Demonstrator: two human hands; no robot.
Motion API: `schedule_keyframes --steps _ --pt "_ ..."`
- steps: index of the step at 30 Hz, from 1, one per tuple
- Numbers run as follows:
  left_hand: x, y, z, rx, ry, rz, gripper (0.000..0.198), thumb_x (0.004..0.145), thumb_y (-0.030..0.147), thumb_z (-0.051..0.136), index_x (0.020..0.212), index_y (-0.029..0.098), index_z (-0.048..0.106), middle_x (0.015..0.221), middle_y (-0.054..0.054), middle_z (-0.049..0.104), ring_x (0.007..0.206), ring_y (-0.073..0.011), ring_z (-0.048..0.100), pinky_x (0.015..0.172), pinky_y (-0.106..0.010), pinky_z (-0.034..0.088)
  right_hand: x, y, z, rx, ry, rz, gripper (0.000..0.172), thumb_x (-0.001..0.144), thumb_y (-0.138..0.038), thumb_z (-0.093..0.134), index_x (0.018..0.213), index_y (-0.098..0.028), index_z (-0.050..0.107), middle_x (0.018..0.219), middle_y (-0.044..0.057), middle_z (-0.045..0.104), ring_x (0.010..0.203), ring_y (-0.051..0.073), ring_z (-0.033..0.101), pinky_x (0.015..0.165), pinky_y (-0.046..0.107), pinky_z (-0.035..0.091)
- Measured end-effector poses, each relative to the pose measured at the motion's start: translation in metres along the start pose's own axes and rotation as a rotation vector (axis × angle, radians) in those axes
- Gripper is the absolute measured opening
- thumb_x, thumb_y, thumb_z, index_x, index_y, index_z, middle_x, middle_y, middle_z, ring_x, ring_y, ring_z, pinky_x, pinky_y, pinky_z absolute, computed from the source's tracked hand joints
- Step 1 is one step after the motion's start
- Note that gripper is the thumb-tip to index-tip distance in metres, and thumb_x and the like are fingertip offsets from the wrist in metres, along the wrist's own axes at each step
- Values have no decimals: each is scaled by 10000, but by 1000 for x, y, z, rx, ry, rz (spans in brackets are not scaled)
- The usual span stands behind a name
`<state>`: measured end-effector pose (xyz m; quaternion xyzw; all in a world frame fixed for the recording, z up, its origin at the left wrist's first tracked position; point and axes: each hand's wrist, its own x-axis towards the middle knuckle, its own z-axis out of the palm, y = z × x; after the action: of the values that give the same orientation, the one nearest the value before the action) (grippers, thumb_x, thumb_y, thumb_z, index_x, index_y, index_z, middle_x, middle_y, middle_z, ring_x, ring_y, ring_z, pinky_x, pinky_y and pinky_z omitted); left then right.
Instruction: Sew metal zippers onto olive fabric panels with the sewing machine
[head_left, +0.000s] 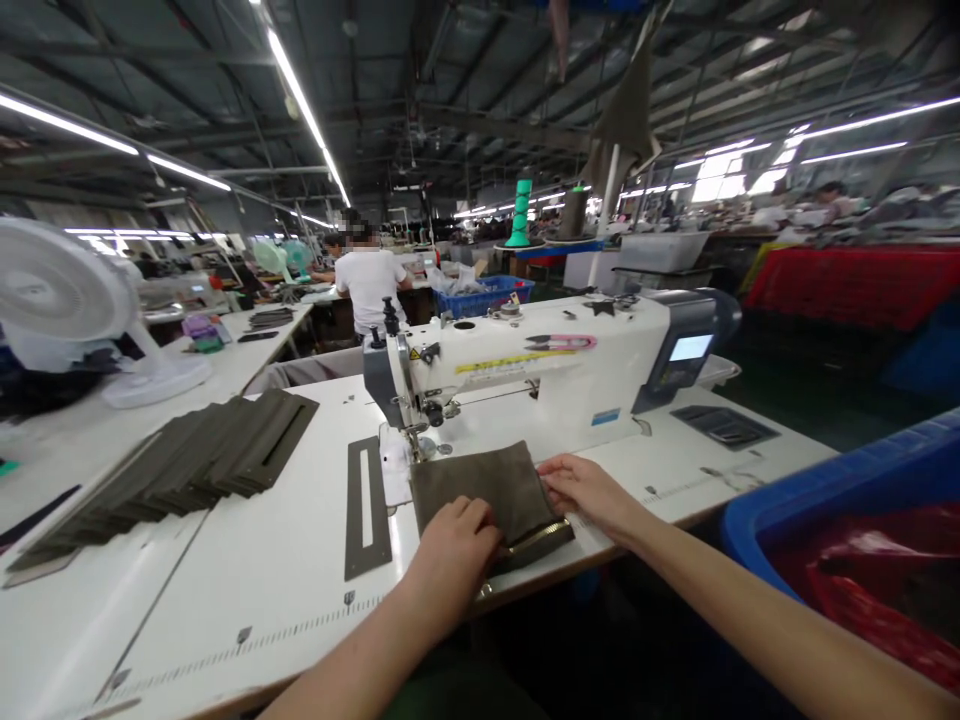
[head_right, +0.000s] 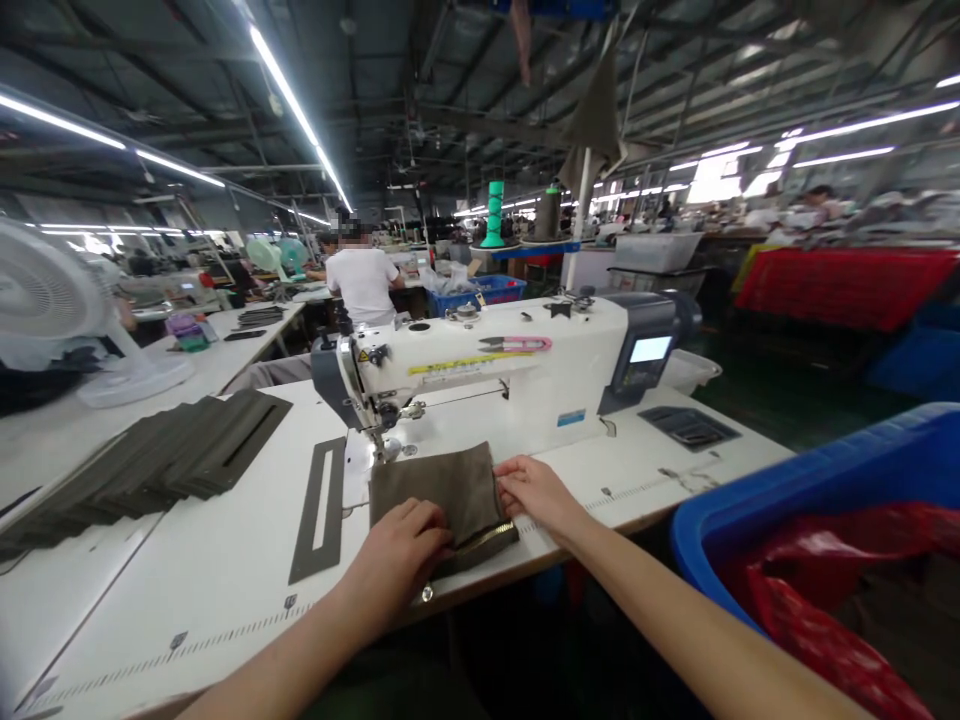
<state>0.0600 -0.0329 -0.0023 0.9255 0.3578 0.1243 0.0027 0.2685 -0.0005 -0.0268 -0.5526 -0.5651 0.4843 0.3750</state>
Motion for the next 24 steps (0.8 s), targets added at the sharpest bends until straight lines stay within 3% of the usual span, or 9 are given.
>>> schedule_keyframes --steps 4,6,10,13,16,20,22,24 --pt "-2 5 -6 198 -160 84 107 825 78 489 869 108 582 894 -91 573 831 -228 523 647 -318 479 0 -4 -6 -15 -89 -51 221 694 -207 449 902 -152 500 705 24 594 602 142 596 571 281 488" --pt "-2 4 -9 208 -176 64 110 822 62 470 869 102 562 885 -95 579 817 -229 531 624 -313 482 -1 -6 -9 -64 -104 -118 269 661 -181 465 915 -154 548 746 25 601 576 134 573 575 289 478" --pt "-6 -2 -19 13 -17 -56 149 852 87 407 843 144 544 847 -60 593 766 -184 549 658 -286 464 -4 -7 -16 -224 -74 -339 336 604 -100 524 908 -183 639 866 35 607 711 151 557 732 316 441" --pt "-11 -3 -35 -199 107 -137 193 864 125 366 854 169 554 802 -41 600 738 -163 560 649 -259 441 -7 -20 -20 -407 -15 -629 209 684 -95 523 824 -185 650 847 46 592 817 169 546 772 313 421" --pt "-13 5 -59 -444 222 -270 180 862 190 372 826 179 547 746 -26 587 677 -151 543 605 -240 420 -20 -60 -27 -546 87 -823 75 779 -181 548 723 -188 597 804 39 583 815 168 538 745 299 419" --pt "-12 19 -84 -827 421 -465 209 866 338 386 776 178 485 634 15 479 561 -115 453 502 -203 365 -44 -137 -39 -775 250 -998 185 838 -303 523 693 -189 524 755 32 575 752 168 526 710 297 393" --pt "-11 20 -81 -962 514 -550 237 844 399 408 770 180 457 585 41 414 524 -102 412 477 -192 336 -44 -162 -39 -925 314 -1040 219 844 -334 503 684 -185 522 708 35 561 710 181 512 674 305 372" --pt "-11 11 -66 -1085 506 -688 252 822 428 415 772 182 432 583 53 403 507 -94 412 472 -187 337 -28 -167 -31 -1038 297 -937 235 826 -342 515 654 -182 512 685 48 552 704 202 503 654 310 348"
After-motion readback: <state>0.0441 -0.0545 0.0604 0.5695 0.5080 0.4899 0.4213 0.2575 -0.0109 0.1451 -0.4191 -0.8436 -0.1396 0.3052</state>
